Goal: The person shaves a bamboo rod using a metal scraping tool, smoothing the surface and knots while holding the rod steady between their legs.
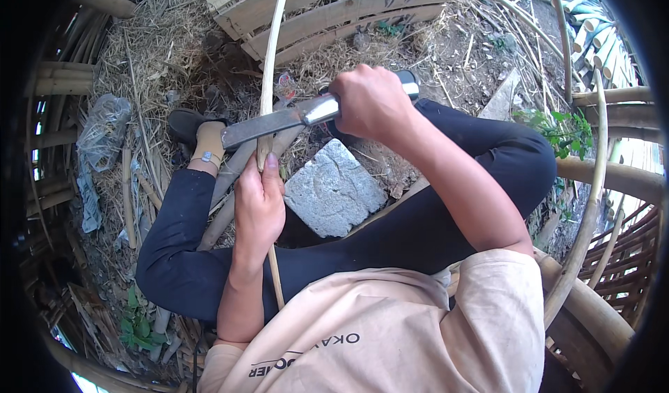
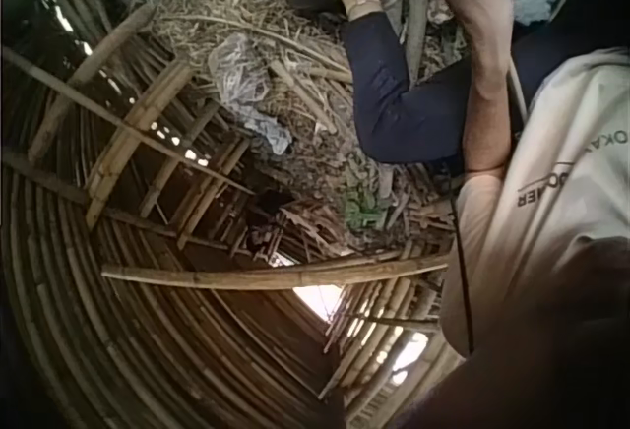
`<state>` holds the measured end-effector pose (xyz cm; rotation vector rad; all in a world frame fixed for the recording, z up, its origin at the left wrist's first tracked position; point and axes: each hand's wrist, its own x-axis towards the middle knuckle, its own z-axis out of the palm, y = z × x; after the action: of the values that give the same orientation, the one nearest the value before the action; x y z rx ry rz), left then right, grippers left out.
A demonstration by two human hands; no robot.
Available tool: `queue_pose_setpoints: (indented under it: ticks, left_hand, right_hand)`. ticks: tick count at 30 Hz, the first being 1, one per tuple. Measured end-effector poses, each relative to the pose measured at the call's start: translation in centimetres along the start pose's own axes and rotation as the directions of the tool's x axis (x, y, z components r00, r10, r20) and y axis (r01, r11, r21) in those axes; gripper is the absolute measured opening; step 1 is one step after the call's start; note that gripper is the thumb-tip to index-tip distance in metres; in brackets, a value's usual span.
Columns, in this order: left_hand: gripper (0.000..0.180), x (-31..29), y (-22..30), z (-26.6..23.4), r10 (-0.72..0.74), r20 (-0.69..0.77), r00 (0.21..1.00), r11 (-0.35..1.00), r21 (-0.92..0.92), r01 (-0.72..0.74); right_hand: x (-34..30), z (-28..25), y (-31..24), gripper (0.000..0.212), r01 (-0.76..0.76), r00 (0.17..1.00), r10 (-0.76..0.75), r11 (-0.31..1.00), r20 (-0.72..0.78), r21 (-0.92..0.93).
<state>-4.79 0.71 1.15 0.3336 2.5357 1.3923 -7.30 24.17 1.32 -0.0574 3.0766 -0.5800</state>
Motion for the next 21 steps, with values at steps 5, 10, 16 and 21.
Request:
queue_pose_setpoints:
  ticks: [5,10,16,21]
  left_hand:
    - [0.029,-0.4,0.8,-0.6,-0.08,0.085,0.993,0.997,0.021,0.079]
    - [0.032,0.6,-1.5,0.2,-0.145,0.178,0.973,0.969,-0.172,0.176]
    - [0.035,1.5,-1.4,-0.4,-0.204,0.288,0.935,0.862,-0.4,0.311]
    - [0.036,1.4,-2.0,0.7,-0.124,0.186,0.975,0.91,-0.371,0.187]
  right_hand:
    - [2.7,-1.0,4.7,0.024,-0.431,0.882,0.415,0.902,-0.222,-0.026]
    - [1.2,-5.7,5.7,0.03,-0.311,0.915,0.327,0.945,-0.236,0.102]
    - [-0.9,-3.3,-0.5,0.03,-0.135,0.978,0.044,0.88,0.204,0.455]
    - [-1.6,-0.2,-1.4,0.018,0.057,0.994,-0.081,0.96,0.077,0.276]
